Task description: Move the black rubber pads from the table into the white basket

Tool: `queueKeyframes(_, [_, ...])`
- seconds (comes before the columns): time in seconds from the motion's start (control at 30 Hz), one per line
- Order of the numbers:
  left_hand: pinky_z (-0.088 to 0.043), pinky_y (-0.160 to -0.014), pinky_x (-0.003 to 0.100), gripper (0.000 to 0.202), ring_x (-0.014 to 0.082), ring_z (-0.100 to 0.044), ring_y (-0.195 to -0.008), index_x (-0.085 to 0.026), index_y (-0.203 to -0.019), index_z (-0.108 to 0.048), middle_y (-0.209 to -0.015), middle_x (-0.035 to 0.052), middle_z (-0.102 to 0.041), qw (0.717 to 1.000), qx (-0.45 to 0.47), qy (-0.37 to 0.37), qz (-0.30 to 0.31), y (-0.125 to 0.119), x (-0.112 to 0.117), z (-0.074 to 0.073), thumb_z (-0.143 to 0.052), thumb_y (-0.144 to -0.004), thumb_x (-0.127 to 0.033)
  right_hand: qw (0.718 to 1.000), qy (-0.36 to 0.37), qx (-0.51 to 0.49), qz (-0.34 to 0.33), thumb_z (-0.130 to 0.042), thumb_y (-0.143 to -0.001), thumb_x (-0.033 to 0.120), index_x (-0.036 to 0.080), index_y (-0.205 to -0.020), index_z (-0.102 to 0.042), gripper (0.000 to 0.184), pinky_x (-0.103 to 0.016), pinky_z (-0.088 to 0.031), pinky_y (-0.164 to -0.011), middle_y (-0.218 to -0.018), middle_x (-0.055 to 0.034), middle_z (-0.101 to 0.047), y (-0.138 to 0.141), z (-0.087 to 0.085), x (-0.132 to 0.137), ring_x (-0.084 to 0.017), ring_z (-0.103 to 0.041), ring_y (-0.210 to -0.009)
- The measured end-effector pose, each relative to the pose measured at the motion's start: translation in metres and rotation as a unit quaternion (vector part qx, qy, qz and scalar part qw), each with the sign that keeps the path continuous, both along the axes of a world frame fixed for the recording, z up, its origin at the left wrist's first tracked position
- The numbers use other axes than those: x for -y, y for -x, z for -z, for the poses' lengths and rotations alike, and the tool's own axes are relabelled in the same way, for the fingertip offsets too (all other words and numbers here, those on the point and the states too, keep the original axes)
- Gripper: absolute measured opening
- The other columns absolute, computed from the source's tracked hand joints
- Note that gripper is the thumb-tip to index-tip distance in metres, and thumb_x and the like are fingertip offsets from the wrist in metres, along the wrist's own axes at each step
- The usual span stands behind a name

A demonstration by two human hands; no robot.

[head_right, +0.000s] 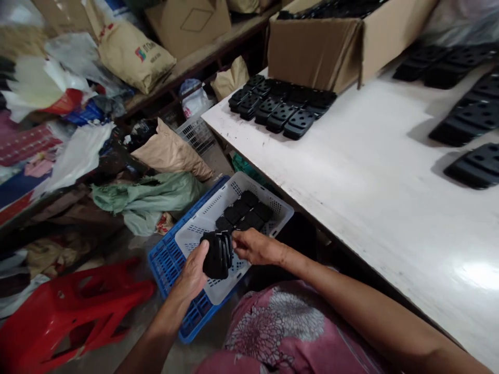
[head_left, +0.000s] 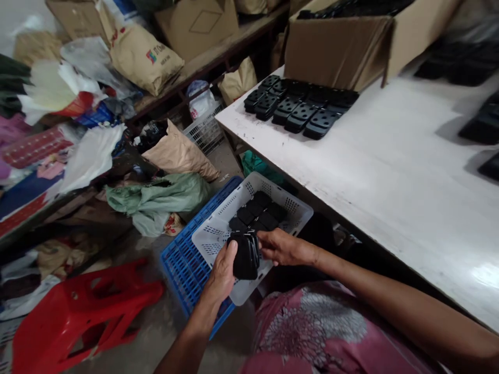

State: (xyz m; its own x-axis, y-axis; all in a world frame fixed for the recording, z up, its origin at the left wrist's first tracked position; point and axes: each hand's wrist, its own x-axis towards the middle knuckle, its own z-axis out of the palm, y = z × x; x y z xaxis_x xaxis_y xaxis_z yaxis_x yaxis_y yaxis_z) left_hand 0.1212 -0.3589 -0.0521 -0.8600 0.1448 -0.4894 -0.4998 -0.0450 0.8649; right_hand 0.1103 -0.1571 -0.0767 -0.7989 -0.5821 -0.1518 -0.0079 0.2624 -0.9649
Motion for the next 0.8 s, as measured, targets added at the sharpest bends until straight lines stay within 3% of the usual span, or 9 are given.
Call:
queueKeyframes(0.13, [-0.048, -0.100, 0.042, 0.060, 0.0291, -0.062, -0.113, -0.013, -0.125, -0.062, -0.107, 0.0124, -0.072, 0.996, 0.040, -0.038, 0.071, -0.003, -0.015, -0.018, -0.061, -0.083, -0.056, 0.985, 0.151, 0.066, 0.042, -0.051, -0.081, 0.016, 0.020, -0.079, -0.043, 0.009, -0.017, -0.041, -0.047, -0.064, 0.0063, -0.052, -0.011, 0.002, -0.007, -0.008, -0.053, -0.049])
queueKeyframes(0.33, [-0.049, -0.099, 0.043, 0.057, 0.0305, -0.062, -0.112, -0.013, -0.118, -0.066, -0.105, 0.0126, -0.073, 0.992, 0.073, -0.037, 0.096, -0.007, -0.034, -0.039, -0.062, -0.082, -0.057, 0.914, 0.347, 0.173, 0.120, -0.066, -0.076, 0.028, 0.019, -0.076, -0.046, 0.022, -0.018, -0.047, -0.050, -0.054, 0.0073, -0.057, -0.018, 0.003, -0.019, -0.008, -0.059, -0.048])
queueKeyframes(0.43, [-0.049, -0.100, 0.043, 0.050, 0.0294, -0.062, -0.113, -0.015, -0.113, -0.069, -0.103, 0.0115, -0.073, 0.994, 0.067, -0.040, 0.080, -0.004, -0.036, -0.053, -0.065, -0.082, -0.054, 0.884, 0.388, 0.193, 0.174, -0.071, -0.073, 0.035, 0.019, -0.077, -0.044, 0.032, -0.022, -0.051, -0.051, -0.063, 0.0032, -0.066, -0.016, -0.004, -0.026, -0.013, -0.066, -0.052])
queueKeyframes(0.53, [-0.049, -0.101, 0.041, 0.042, 0.0269, -0.064, -0.110, -0.016, -0.110, -0.070, -0.100, 0.0095, -0.074, 0.995, 0.061, -0.056, 0.049, 0.001, -0.032, -0.069, -0.069, -0.081, -0.046, 0.869, 0.418, 0.155, 0.213, -0.073, -0.075, 0.040, 0.019, -0.078, -0.045, 0.035, -0.021, -0.051, -0.049, -0.062, 0.0040, -0.065, -0.011, -0.019, -0.036, -0.011, -0.064, -0.048])
queueKeyframes(0.63, [-0.051, -0.098, 0.037, 0.039, 0.0247, -0.067, -0.105, -0.016, -0.108, -0.070, -0.098, 0.0084, -0.074, 0.997, 0.049, -0.057, 0.035, 0.006, -0.028, -0.087, -0.071, -0.080, -0.043, 0.859, 0.441, 0.151, 0.213, -0.077, -0.073, 0.042, 0.017, -0.079, -0.051, 0.036, -0.022, -0.053, -0.051, -0.061, 0.0039, -0.064, -0.007, -0.037, -0.041, -0.011, -0.065, -0.049])
queueKeyframes(0.73, [-0.056, -0.086, 0.034, 0.050, 0.0232, -0.069, -0.094, -0.017, -0.118, -0.066, -0.101, 0.0081, -0.073, 0.998, 0.043, -0.038, 0.038, 0.010, -0.028, -0.105, -0.074, -0.077, -0.045, 0.864, 0.438, 0.171, 0.180, -0.081, -0.068, 0.040, 0.015, -0.083, -0.056, 0.038, -0.026, -0.056, -0.060, -0.070, -0.0006, -0.068, -0.007, -0.054, -0.040, -0.017, -0.072, -0.065])
queueKeyframes(0.8, [-0.058, -0.071, 0.030, 0.061, 0.0204, -0.070, -0.081, -0.021, -0.127, -0.061, -0.102, 0.0069, -0.072, 0.999, 0.036, -0.019, 0.031, 0.012, -0.029, -0.112, -0.076, -0.074, -0.047, 0.871, 0.430, 0.165, 0.173, -0.080, -0.069, 0.040, 0.014, -0.082, -0.059, 0.035, -0.027, -0.056, -0.064, -0.071, -0.0014, -0.068, -0.009, -0.061, -0.034, -0.018, -0.073, -0.070])
